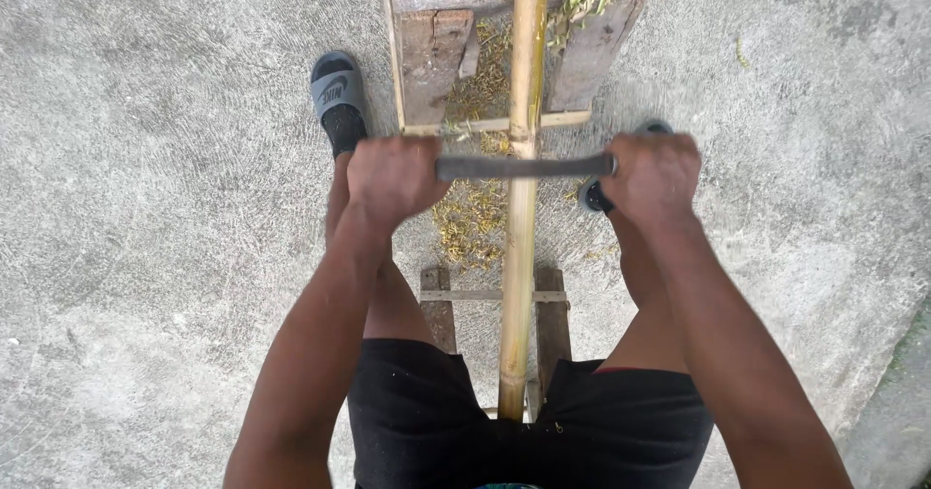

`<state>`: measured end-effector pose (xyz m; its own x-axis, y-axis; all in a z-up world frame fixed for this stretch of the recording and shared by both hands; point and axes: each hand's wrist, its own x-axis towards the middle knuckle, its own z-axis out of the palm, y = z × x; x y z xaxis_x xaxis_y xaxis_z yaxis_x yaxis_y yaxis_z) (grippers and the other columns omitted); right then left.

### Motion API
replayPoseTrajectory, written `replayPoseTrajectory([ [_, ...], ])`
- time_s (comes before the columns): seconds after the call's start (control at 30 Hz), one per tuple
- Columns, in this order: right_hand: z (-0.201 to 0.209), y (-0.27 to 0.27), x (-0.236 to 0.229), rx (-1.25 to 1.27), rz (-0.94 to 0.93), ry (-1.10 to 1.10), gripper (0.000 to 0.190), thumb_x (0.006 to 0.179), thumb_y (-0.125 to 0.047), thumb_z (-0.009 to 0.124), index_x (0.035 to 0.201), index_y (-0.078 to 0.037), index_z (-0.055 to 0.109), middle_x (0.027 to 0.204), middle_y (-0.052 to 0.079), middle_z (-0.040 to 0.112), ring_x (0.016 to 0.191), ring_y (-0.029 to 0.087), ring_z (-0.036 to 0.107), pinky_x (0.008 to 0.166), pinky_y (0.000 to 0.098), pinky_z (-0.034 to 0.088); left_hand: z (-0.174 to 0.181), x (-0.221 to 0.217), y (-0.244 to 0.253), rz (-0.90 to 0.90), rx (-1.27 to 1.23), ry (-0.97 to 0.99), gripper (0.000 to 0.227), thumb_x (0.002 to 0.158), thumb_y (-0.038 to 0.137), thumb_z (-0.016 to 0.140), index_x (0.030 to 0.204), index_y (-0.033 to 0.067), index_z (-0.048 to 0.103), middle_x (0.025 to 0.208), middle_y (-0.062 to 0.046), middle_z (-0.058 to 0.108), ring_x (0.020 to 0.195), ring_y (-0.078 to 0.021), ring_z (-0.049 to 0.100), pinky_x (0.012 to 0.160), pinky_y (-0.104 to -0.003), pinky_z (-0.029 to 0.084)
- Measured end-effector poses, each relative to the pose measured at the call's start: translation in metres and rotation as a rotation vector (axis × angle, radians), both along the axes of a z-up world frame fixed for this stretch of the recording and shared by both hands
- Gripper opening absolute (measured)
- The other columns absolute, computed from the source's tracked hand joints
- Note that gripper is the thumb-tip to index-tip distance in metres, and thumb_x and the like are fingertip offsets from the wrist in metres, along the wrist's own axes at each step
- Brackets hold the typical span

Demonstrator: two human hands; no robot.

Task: The recorder uses a large knife (machete) as a drawknife to strip the outer layer of a bamboo pole.

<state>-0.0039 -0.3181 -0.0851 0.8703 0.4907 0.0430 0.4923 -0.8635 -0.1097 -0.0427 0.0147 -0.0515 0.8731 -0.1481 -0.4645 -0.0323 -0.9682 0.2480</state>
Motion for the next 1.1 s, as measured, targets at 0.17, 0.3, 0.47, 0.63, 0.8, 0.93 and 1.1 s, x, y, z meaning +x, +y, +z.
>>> replayPoseTrajectory([
  [0.17,-0.002,-0.019,-0.051,-0.027,0.027,0.098,0.018,0.085,-0.018,0.083,0.071,-0.016,0.071,0.055,-0.004,0.059,0.044,0.009,0.048,0.056,0.0308,0.042,-0.015,-0.05,-0.004,-0.016,-0.019,0.126,0.029,0.096,0.037,0.061,0.083,0.013,0.07,0.07,-0.005,0.071,0.055,-0.0165,0.07,0.049,-0.039,0.059],
  [0.3,0.006,-0.007,0.008,-0.17,0.047,0.036,0.02,0.086,-0.023,0.084,0.07,-0.019,0.071,0.058,-0.003,0.06,0.046,0.012,0.052,0.061,0.0323,0.043,-0.028,-0.01,0.003,-0.006,-0.056,-0.1,0.023,0.089,0.036,0.067,0.083,0.014,0.072,0.075,-0.006,0.074,0.064,-0.023,0.072,0.061,-0.042,0.06],
  [0.47,0.005,0.001,0.032,-0.156,0.026,0.004,0.02,0.085,-0.024,0.084,0.071,-0.018,0.071,0.057,-0.002,0.061,0.048,0.016,0.055,0.072,0.0366,0.047,-0.014,0.01,0.003,0.054,-0.064,-0.165,0.025,0.086,0.038,0.069,0.086,0.0128,0.073,0.074,-0.008,0.074,0.064,-0.0269,0.073,0.062,-0.044,0.059],
  [0.63,0.0,-0.026,-0.051,-0.063,0.046,0.097,0.014,0.082,-0.019,0.085,0.074,-0.016,0.073,0.06,-0.002,0.063,0.049,0.014,0.054,0.065,0.0334,0.044,-0.012,-0.06,-0.014,0.071,-0.078,0.086,0.024,0.091,0.034,0.062,0.083,0.0144,0.072,0.072,-0.005,0.073,0.061,-0.0197,0.072,0.061,-0.042,0.06],
  [0.8,-0.004,-0.017,0.013,-0.153,0.014,0.137,0.014,0.086,-0.023,0.085,0.077,-0.019,0.075,0.059,-0.003,0.062,0.049,0.014,0.055,0.067,0.0358,0.045,-0.012,-0.004,-0.009,0.023,-0.034,0.028,0.032,0.097,0.042,0.063,0.085,0.0135,0.072,0.074,-0.005,0.072,0.061,-0.0194,0.072,0.059,-0.041,0.059],
  [0.93,-0.03,-0.008,0.095,-0.163,0.0,-0.012,0.021,0.092,-0.023,0.081,0.073,-0.016,0.073,0.066,0.002,0.063,0.059,0.02,0.058,0.082,0.0382,0.045,-0.027,0.071,0.009,-0.022,0.024,-0.224,0.025,0.082,0.04,0.071,0.089,0.0162,0.075,0.074,-0.008,0.073,0.062,-0.0244,0.072,0.058,-0.044,0.059],
  [1.1,-0.009,-0.003,0.026,-0.1,-0.025,0.06,0.017,0.088,-0.02,0.082,0.075,-0.016,0.073,0.06,0.0,0.061,0.051,0.016,0.054,0.072,0.0383,0.044,-0.011,0.013,0.0,0.019,0.015,-0.082,0.02,0.089,0.032,0.065,0.087,0.0135,0.072,0.074,-0.007,0.073,0.06,-0.0224,0.072,0.056,-0.042,0.058],
])
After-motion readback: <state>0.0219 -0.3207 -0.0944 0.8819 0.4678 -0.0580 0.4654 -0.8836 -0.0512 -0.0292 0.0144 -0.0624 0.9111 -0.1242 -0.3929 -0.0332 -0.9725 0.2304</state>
